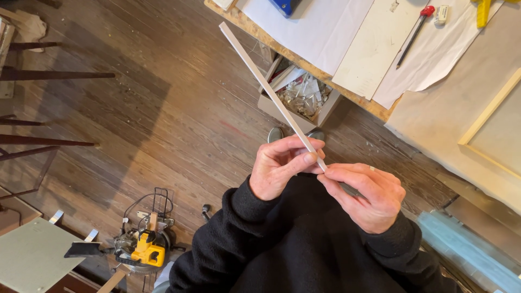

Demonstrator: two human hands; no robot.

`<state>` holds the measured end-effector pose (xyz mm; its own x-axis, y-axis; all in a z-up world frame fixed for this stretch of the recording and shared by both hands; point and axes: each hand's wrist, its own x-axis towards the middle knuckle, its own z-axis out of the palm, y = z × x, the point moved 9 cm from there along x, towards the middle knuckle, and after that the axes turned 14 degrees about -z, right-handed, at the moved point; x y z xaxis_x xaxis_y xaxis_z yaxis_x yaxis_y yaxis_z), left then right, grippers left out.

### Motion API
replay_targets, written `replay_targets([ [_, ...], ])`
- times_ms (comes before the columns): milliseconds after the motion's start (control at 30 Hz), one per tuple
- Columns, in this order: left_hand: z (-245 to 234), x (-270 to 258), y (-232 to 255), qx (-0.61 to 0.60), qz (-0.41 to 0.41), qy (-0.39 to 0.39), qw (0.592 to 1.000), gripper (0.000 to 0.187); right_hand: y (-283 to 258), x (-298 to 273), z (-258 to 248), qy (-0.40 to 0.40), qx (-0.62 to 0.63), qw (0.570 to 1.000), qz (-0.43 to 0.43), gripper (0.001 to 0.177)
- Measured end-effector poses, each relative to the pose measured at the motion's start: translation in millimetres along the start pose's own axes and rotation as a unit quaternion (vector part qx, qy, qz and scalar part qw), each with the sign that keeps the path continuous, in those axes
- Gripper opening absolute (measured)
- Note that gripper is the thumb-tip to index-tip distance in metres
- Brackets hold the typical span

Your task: Cutting a thin plastic strip with a utility knife and fitting it into a wooden picture frame.

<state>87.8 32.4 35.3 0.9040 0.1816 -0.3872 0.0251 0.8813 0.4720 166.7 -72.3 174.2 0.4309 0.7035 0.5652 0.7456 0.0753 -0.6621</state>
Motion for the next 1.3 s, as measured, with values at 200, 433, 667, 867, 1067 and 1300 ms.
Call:
replay_targets([
  [200, -4.1, 1.1, -1.3, 0.006, -0.002, -0.003, 1.0, 0.027, 4.4, 0.2, -1.9, -0.003, 0.033, 0.999, 0.039, 0.021],
  [433, -15.1, 3.0, -3.8, 0.014, -0.011, 0.021, 1.0, 0.029, 15.9, 2.3, 3.9, -0.044, 0.007, 0.999, 0.027, 0.011],
  [667, -70.4, 16.6, -27.5, 0.022, -0.022, 0.103, 0.994, 0.033, 62.0, -36.0, 44.7, -0.088, 0.017, 0.994, 0.059, 0.008],
  [867, -141.8, -2.1, -9.0, 0.103, 0.019, 0.245, 0.964, 0.031, 253.6, -202.7, 109.5, -0.019, 0.135, 0.898, 0.419, 0.013],
  [1067, -170.9, -37.9, 8.1, 0.197, 0.04, 0.283, 0.938, 0.025, 414.1, -331.6, 126.4, 0.172, 0.143, 0.719, 0.658, 0.023],
  [1300, -165.9, -42.6, 13.4, 0.237, 0.053, 0.27, 0.932, 0.021, 441.6, -353.4, 113.5, 0.154, 0.118, 0.723, 0.663, 0.035],
])
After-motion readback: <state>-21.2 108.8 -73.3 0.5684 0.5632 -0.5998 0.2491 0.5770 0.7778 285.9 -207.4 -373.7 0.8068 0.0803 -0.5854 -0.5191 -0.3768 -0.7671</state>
